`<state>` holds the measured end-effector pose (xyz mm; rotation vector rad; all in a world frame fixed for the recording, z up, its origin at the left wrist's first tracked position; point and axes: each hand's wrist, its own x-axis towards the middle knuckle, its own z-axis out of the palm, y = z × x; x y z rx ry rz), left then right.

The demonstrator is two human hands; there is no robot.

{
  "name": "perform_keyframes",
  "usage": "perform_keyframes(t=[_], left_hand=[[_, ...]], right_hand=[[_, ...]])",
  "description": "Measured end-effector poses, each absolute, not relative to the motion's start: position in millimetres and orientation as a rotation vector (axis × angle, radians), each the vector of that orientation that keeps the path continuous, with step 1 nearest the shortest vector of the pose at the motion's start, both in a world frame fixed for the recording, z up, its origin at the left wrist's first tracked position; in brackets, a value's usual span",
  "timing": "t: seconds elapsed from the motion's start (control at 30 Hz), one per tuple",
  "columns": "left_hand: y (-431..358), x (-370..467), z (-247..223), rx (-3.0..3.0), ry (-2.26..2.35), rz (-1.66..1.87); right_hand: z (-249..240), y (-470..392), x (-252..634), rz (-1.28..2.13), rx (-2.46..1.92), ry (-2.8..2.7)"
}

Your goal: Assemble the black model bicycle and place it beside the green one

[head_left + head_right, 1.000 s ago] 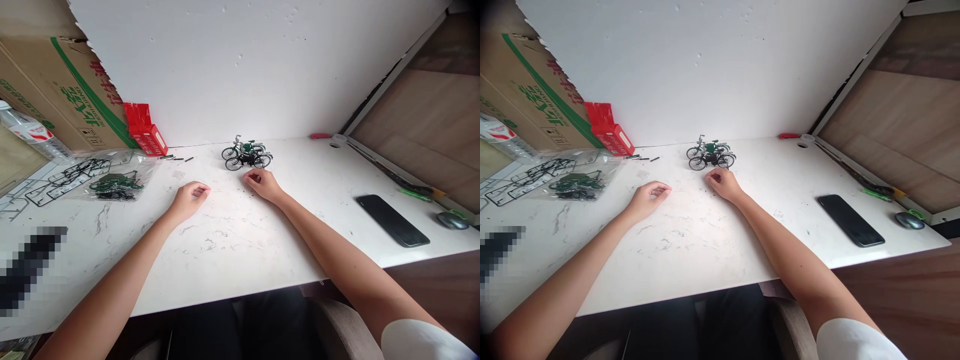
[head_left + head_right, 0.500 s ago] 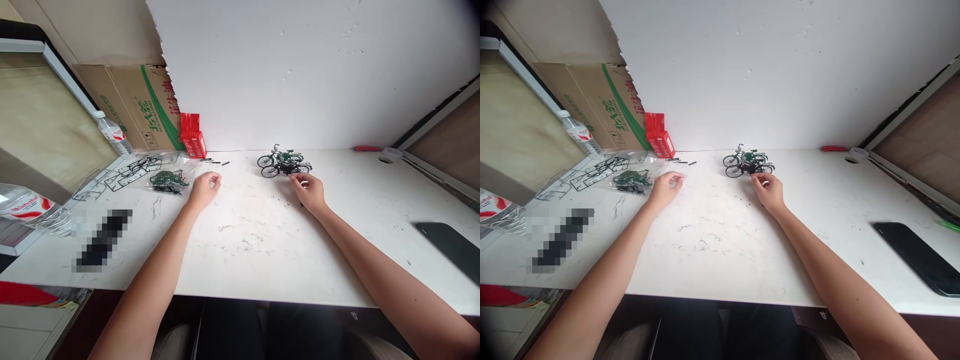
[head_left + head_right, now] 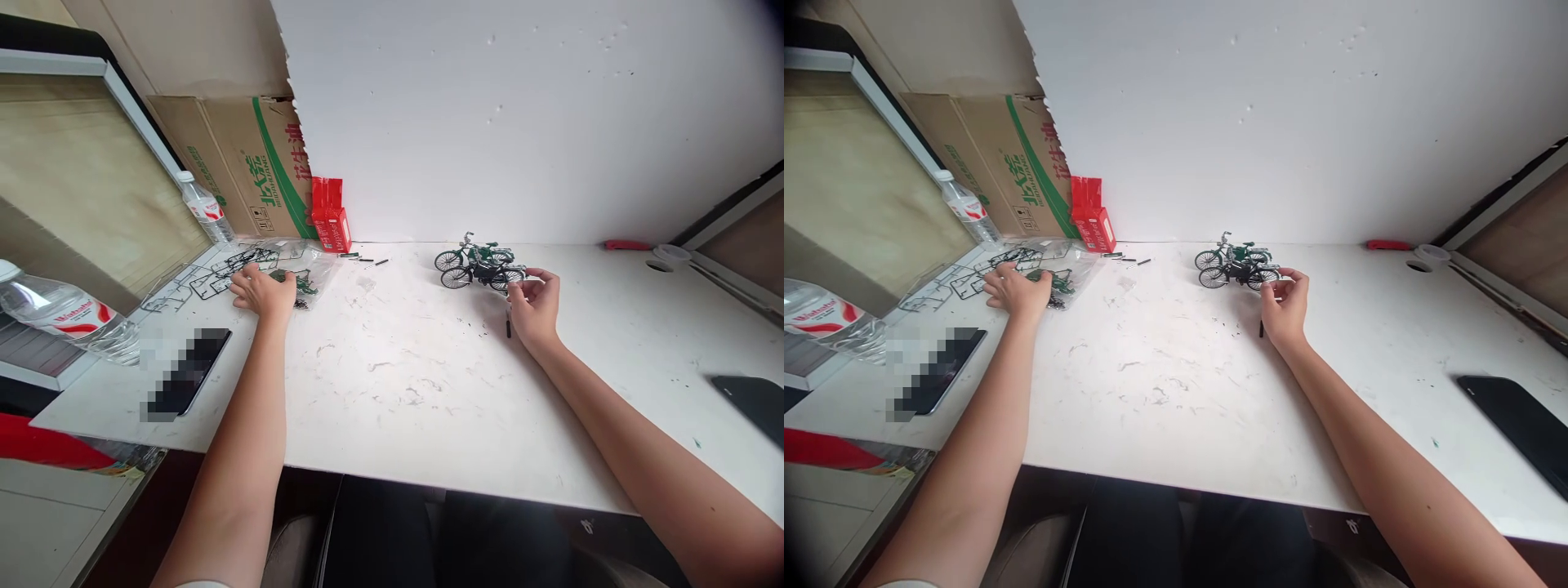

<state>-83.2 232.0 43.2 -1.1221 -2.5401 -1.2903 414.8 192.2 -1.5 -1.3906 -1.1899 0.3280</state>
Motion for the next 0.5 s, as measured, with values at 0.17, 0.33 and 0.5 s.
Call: perform_keyframes(t=[0.17,0.33,0.5], left_hand=[[239,-96,40,-1.088,-2.743,-1.289],[244,-103,34,-1.088,-2.805,-1.31],[244,-102,33,-1.107,-2.727,-1.421]], right_hand=[[2,191,412,0.402,-1.373,-1.176],[5,188,409,0.463,-1.357,-1.165],[6,187,407,0.501,-1.352,-1.162]])
